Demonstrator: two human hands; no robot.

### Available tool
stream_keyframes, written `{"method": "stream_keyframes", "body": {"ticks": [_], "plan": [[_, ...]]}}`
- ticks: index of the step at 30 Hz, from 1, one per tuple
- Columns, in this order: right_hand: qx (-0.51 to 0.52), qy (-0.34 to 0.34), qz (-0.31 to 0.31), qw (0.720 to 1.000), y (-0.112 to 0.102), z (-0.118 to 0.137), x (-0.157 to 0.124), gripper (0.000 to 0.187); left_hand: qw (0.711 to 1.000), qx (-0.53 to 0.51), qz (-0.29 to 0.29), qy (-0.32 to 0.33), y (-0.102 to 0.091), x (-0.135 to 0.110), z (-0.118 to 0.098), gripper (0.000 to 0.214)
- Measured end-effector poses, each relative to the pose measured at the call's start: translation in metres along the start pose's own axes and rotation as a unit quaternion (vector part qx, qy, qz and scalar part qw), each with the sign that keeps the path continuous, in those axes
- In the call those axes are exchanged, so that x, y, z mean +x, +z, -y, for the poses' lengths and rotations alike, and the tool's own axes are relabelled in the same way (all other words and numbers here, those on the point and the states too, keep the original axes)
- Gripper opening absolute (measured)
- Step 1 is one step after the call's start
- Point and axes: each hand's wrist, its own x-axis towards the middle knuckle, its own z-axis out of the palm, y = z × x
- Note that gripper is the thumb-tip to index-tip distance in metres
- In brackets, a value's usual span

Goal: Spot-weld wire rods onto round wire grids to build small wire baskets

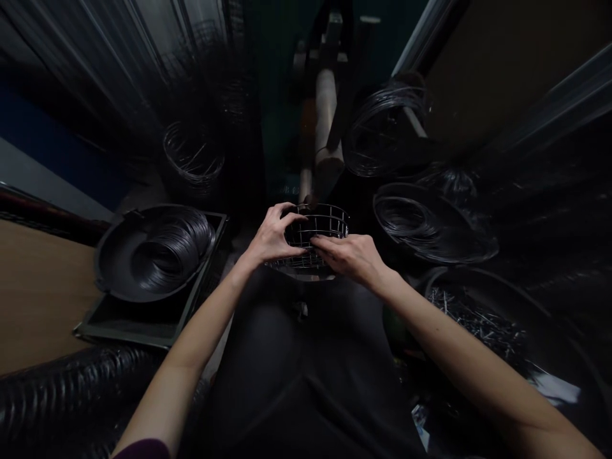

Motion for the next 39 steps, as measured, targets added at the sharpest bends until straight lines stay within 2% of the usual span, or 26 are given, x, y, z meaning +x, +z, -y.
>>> {"method": "stream_keyframes", "body": {"ticks": [13,18,21,24,29,35,39], "plan": [[0.013,0.025,0.006,1.0,-0.002,-0.008,0.022,0.031,1.0,-0.013,0.012,-0.02,-0.007,0.018,0.014,0.062],[0.06,0.046,-0.06,0.995,0.008,-0.007,0.013,0.029,0.998,-0.05,0.01,-0.026,-0.011,0.022,0.013,0.062],[0.078,0.095,-0.116,0.986,0.018,-0.008,0.008,0.023,0.998,-0.05,0.006,-0.049,-0.013,0.028,0.01,0.064],[0.104,0.148,-0.145,0.973,0.024,-0.013,0.013,0.018,0.997,-0.049,-0.005,-0.065,-0.014,0.036,0.012,0.066],[0.184,0.154,-0.136,0.961,0.025,-0.023,0.025,0.017,0.996,-0.066,0.002,-0.062,-0.014,0.047,0.023,0.071],[0.195,0.198,-0.134,0.951,0.027,-0.032,0.044,0.016,0.994,-0.09,-0.011,-0.056,-0.011,0.067,0.037,0.079],[0.224,0.227,-0.146,0.937,0.023,-0.036,0.052,0.019,0.993,-0.112,0.005,-0.046,-0.01,0.078,0.047,0.086]]}}
